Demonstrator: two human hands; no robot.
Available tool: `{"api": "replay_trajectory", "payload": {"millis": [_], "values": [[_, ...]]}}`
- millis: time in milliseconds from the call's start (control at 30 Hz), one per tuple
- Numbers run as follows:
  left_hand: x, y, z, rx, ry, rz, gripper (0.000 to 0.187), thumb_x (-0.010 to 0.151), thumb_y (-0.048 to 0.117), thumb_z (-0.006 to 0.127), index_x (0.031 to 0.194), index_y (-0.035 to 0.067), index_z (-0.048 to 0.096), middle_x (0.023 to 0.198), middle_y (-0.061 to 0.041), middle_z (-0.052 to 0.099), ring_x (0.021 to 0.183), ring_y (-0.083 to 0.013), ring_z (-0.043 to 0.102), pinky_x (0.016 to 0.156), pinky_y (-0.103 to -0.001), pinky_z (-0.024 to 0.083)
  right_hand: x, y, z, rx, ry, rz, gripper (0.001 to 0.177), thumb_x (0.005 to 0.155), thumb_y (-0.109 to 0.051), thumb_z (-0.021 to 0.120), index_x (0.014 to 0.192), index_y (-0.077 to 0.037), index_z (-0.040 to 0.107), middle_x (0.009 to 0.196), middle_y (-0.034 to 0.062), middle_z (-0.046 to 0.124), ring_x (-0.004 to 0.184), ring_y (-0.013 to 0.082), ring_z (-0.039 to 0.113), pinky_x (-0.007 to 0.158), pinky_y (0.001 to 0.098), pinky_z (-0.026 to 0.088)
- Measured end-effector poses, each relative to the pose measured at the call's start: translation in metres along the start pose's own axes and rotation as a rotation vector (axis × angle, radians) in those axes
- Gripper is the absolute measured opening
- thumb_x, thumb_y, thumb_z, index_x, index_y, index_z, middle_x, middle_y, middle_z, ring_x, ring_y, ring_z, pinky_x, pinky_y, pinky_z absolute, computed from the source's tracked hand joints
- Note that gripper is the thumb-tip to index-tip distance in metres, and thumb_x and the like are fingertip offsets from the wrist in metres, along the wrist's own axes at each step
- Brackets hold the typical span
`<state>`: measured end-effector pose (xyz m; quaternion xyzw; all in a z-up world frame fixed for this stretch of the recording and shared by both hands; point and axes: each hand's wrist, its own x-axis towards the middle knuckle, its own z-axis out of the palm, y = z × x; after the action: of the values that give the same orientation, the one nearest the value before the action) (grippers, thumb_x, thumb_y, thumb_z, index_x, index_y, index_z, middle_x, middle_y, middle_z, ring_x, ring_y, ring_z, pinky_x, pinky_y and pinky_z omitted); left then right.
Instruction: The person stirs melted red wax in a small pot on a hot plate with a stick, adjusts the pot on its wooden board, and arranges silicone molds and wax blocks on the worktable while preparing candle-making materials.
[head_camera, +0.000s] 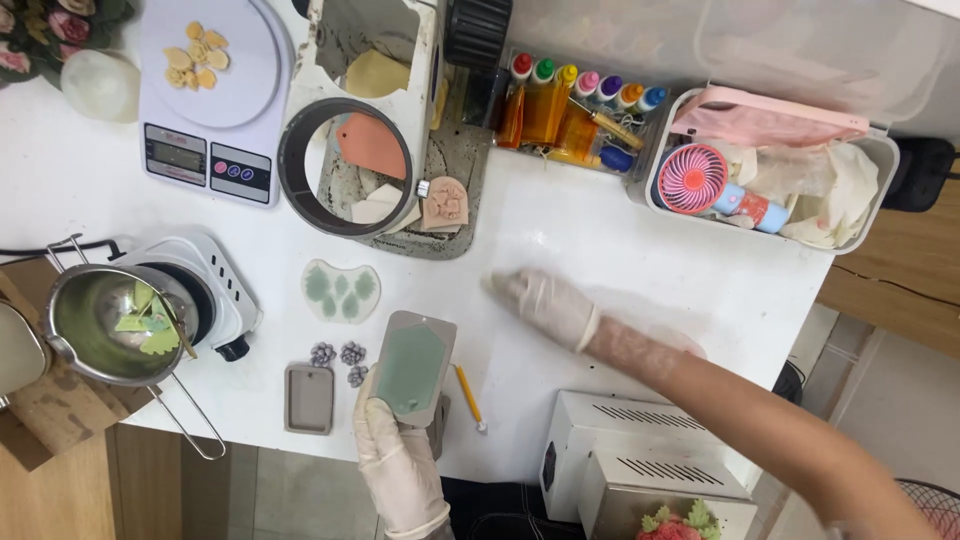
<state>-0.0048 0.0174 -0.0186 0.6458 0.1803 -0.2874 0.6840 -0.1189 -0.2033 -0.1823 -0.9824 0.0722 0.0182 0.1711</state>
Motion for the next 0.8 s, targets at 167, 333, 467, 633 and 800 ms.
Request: {"api": "replay_trajectory", "payload": {"millis": [167, 333, 467, 633, 800], "values": [[-0.002, 0.002, 0.0, 0.011, -0.023, 0.004, 0.041, 0.109, 0.019, 0.039, 0.143, -0.003, 0.049, 0.141, -0.017, 0.057, 0.125, -0.0268, 0.059, 0.106, -0.042, 0.052, 0.037, 0.038, -0.023, -0.085, 0.061, -0.023, 0.065, 0.082, 0.001, 0.061, 0.146, -0.005, 0.054, 0.131, 0.0111, 0.065, 0.098, 0.0218, 0.066, 0.087, 0.0356, 0.059], [-0.01, 0.005, 0.008, 0.059, -0.017, -0.082, 0.042, 0.107, 0.018, 0.037, 0.142, 0.0, 0.052, 0.141, -0.013, 0.058, 0.127, -0.0247, 0.058, 0.108, -0.042, 0.051, 0.071, 0.04, -0.039, -0.089, 0.206, 0.251, 0.061, 0.083, 0.003, 0.06, 0.143, -0.006, 0.056, 0.134, 0.0076, 0.064, 0.102, 0.0245, 0.064, 0.089, 0.0317, 0.058], [-0.004, -0.007, 0.001, 0.046, 0.009, -0.114, 0.04, 0.106, 0.015, 0.039, 0.141, 0.0, 0.053, 0.139, -0.014, 0.059, 0.127, -0.0252, 0.059, 0.108, -0.043, 0.051, 0.005, 0.004, -0.004, -0.098, 0.036, 0.062, 0.067, 0.078, 0.005, 0.059, 0.144, -0.002, 0.055, 0.134, 0.011, 0.064, 0.092, 0.0233, 0.064, 0.084, 0.0337, 0.056], [0.0, -0.007, 0.003, 0.062, -0.058, -0.119, 0.042, 0.108, 0.016, 0.036, 0.142, -0.001, 0.054, 0.14, -0.015, 0.059, 0.127, -0.0257, 0.06, 0.108, -0.043, 0.052, 0.004, 0.058, -0.002, 0.209, 0.135, 0.036, 0.054, 0.089, 0.002, 0.056, 0.142, -0.006, 0.056, 0.132, 0.0071, 0.064, 0.114, 0.024, 0.066, 0.102, 0.0337, 0.053], [-0.006, -0.002, 0.007, 0.098, -0.045, -0.142, 0.042, 0.107, 0.017, 0.036, 0.142, 0.002, 0.053, 0.142, -0.013, 0.058, 0.129, -0.0251, 0.058, 0.11, -0.042, 0.05, 0.014, 0.034, -0.028, -0.194, 0.027, 0.181, 0.062, 0.084, 0.001, 0.055, 0.145, -0.004, 0.053, 0.13, 0.0101, 0.064, 0.101, 0.0251, 0.064, 0.089, 0.0345, 0.054]]}}
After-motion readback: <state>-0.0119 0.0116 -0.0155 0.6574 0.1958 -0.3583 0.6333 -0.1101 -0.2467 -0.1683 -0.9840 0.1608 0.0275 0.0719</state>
